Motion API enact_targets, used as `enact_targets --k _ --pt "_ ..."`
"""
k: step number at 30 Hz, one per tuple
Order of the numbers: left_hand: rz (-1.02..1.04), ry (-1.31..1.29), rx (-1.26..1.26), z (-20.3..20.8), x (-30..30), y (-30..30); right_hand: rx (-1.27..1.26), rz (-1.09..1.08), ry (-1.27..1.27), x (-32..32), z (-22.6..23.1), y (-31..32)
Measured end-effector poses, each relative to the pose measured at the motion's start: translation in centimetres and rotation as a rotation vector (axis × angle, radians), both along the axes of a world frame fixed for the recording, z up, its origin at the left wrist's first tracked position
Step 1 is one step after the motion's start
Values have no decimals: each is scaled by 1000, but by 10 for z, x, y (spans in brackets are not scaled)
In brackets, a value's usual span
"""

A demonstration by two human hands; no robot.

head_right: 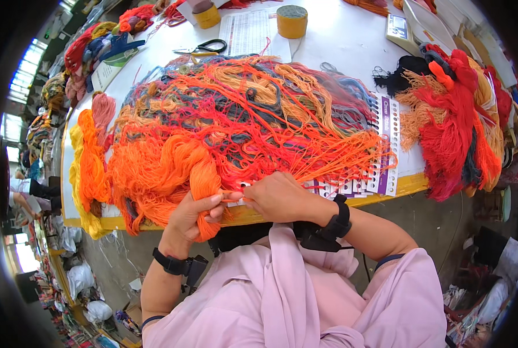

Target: Sorting and organizing bundles of colorful embroidery thread into a sample card guide.

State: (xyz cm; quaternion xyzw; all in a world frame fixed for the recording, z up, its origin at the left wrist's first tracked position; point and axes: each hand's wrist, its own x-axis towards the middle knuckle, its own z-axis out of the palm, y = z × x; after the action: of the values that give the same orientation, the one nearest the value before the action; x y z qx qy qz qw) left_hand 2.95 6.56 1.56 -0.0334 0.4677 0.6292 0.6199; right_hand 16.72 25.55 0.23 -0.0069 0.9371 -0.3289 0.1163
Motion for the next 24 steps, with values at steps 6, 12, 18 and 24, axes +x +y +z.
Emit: enact_targets --k 6,12,18,24 --pt "-288 503 -23 13 15 10 -498 -94 -13 -3 -11 16" --pt "-313 513 6 2 -13 -2 -121 -36 24 -6 -2 6" --pt "189 332 -120 33 -105 -57 -54 -55 -29 -3 -4 9" --pt "682 668 -258 113 -294 -193 -75 35 16 -6 -2 11"
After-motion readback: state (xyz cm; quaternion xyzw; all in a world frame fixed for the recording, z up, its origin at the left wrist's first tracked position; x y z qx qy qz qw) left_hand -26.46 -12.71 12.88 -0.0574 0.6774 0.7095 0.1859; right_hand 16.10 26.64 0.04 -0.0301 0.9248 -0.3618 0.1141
